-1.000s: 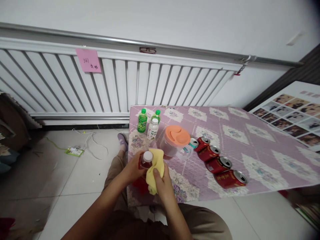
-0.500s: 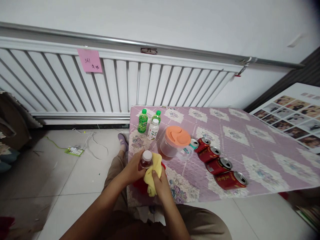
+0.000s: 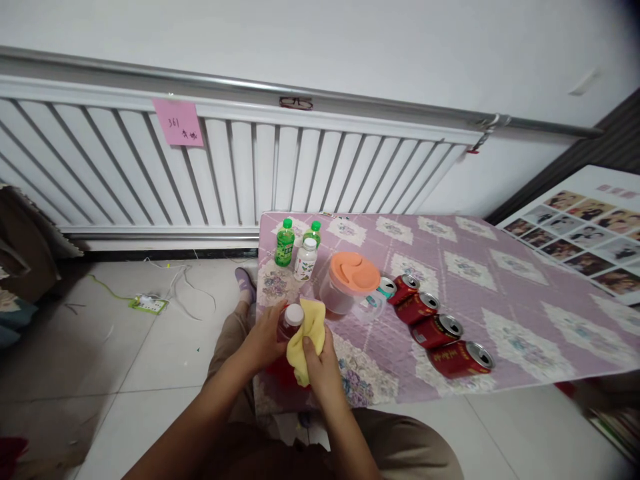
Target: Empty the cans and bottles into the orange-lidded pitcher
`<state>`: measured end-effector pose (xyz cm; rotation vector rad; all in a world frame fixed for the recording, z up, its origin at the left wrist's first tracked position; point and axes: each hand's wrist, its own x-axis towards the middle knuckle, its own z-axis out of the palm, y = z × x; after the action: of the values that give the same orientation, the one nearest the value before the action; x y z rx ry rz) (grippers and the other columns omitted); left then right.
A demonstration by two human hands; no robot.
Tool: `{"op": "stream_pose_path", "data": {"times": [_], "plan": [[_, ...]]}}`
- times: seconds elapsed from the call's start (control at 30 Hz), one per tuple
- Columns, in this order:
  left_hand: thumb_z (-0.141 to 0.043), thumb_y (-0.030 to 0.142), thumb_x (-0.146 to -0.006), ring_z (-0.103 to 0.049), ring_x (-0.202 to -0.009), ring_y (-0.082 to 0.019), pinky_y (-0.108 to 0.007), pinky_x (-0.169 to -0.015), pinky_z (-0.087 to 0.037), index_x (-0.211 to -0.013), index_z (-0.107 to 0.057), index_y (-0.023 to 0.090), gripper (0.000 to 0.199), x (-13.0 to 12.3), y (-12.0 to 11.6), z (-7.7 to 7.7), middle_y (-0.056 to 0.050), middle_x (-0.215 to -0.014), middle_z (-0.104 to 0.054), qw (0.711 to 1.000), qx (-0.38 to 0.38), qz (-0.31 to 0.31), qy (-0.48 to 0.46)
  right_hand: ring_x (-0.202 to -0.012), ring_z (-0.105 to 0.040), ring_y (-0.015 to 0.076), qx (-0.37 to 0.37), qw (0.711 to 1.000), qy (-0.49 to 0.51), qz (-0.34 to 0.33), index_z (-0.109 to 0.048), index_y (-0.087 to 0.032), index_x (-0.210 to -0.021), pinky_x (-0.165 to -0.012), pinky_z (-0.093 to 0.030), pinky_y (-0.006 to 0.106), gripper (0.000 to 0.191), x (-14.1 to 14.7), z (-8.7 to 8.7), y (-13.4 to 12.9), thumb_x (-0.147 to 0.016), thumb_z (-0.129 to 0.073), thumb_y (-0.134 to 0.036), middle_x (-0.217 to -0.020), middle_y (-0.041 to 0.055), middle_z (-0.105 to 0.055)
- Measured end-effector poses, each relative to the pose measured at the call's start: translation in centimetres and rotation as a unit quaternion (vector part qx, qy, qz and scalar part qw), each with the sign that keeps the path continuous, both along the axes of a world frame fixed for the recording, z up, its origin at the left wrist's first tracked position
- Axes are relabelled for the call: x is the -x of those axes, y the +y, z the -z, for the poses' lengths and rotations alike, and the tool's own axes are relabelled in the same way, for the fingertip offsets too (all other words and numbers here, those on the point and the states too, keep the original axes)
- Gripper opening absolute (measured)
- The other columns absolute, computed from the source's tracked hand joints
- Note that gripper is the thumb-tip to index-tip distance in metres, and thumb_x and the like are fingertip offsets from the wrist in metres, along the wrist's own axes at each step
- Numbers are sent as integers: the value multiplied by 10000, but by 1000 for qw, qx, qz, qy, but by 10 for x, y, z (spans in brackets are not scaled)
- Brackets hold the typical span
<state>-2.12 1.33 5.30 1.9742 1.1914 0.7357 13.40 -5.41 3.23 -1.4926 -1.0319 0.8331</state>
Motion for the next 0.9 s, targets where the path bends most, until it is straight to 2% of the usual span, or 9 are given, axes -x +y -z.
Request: {"op": "stream_pose_path", "data": {"times": [0.1,0.23,0.37,0.5,0.57,0.67,0.77,0.9], "plan": [[-738,207,-744,-460,-1376,-295,-475,-1177,-350,-1479,-325,198,843,7,7,-4,-159,-1448,-480,999,-6,47,5,-1162,-617,269,21,1000,0,-13,-491,-191,-1387,-994,-493,421,575,-2,14,3,-868,-580,-421,-1290,121,-637],[-719,221,-770,-433,-1401,-282,-464,-1198,-330,-1439,-389,211,746,10,13,-8,-130,-1479,-476,997,-23,74,-19,-1139,-630,269,36,999,12,-17,-504,-179,-1364,-970,-508,420,566,-4,26,3,-859,-579,-424,-1259,118,-656],[-736,220,-763,-526,-1315,-265,-429,-1145,-401,-1366,-446,218,669,4,10,-9,-111,-1402,-554,997,-10,52,-55,-1096,-656,268,44,998,36,-13,-507,-187,-1363,-927,-534,407,568,-3,18,-1,-859,-582,-439,-1218,118,-679],[-768,246,-747,-598,-1236,-271,-404,-1062,-477,-1367,-411,209,716,-6,3,-4,-122,-1351,-594,996,36,-3,-78,-1085,-661,268,18,999,36,2,-487,-221,-1407,-918,-540,405,597,-1,4,-3,-857,-601,-424,-1183,104,-697],[-771,273,-753,-582,-1264,-285,-412,-1073,-469,-1389,-395,206,742,-10,2,1,-135,-1374,-580,996,39,-25,-74,-1119,-645,271,10,1000,18,5,-481,-225,-1418,-938,-530,407,614,-1,-1,-2,-851,-610,-422,-1195,102,-691],[-755,288,-772,-485,-1372,-298,-445,-1154,-392,-1449,-347,199,795,-12,3,7,-155,-1467,-501,997,10,-37,-63,-1149,-629,274,18,1000,6,-3,-461,-220,-1431,-950,-521,409,637,-2,1,0,-848,-605,-433,-1237,107,-671],[-745,266,-770,-417,-1426,-295,-471,-1200,-329,-1483,-310,187,839,-8,5,9,-163,-1517,-445,998,-15,4,-55,-1155,-623,276,35,999,12,-15,-441,-188,-1422,-949,-517,409,640,-3,10,2,-857,-573,-456,-1271,129,-643],[-702,181,-768,-384,-1449,-280,-479,-1222,-296,-1512,-278,222,857,4,11,5,-129,-1564,-397,996,1,72,-47,-1096,-645,276,65,997,32,-25,-479,-170,-1345,-929,-524,415,571,-4,26,3,-857,-550,-458,-1228,135,-651]]}}
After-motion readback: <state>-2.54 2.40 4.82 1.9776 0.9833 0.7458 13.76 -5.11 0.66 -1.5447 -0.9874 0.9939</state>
